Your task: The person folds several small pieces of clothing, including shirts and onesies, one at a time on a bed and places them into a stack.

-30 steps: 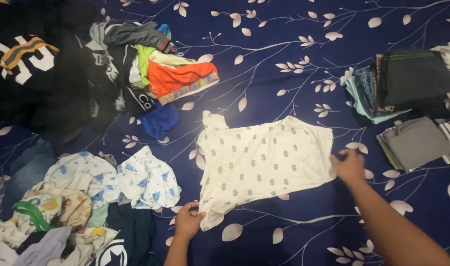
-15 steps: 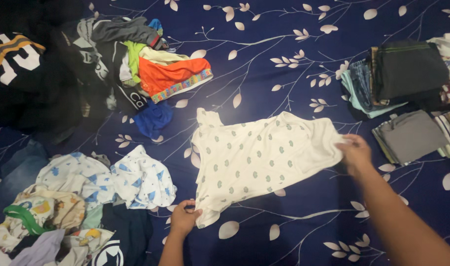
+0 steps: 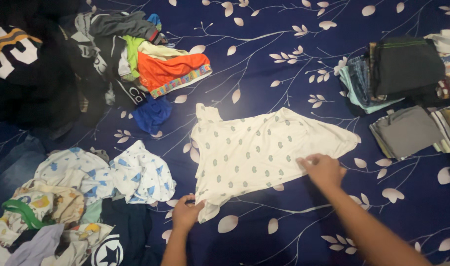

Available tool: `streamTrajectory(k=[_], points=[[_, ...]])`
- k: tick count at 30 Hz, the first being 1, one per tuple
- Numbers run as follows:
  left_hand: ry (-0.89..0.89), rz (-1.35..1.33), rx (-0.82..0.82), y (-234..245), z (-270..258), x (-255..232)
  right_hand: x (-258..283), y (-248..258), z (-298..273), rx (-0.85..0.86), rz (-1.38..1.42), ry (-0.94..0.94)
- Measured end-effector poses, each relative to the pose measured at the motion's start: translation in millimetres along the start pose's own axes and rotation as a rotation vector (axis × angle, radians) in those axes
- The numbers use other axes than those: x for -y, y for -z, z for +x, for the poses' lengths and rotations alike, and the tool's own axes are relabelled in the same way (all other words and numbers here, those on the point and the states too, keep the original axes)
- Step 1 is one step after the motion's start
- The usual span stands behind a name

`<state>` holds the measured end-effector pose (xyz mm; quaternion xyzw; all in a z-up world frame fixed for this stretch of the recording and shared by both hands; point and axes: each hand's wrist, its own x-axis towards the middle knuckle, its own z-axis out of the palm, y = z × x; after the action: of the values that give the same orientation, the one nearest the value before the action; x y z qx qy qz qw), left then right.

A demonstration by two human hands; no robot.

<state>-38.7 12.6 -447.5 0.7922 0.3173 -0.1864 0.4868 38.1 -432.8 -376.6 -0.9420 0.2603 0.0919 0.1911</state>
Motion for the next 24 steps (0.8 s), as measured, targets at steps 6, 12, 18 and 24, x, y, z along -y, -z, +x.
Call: streamTrajectory(k=[6,12,18,24], points=[[-0.769,0.560,-0.316,8.6,-70.7,-71.7,46.7,18.7,-16.5,0.218,-0.250,-0.050],[-0.761,0.697,0.083,1.4,-62.6,-59.1,13.9,4.8,-7.1,0.212,-0.131,-0.046],[-0.740,0.836,0.210,17.7,-65.9,-56.5,-30.8,10.5,-43.0,0.116,-0.211,0.149],[-0.628,0.772,0.119,17.9,-50.5,-111.5,-33.0,-1.3,-19.6,-0.088,-0.123,0.142]])
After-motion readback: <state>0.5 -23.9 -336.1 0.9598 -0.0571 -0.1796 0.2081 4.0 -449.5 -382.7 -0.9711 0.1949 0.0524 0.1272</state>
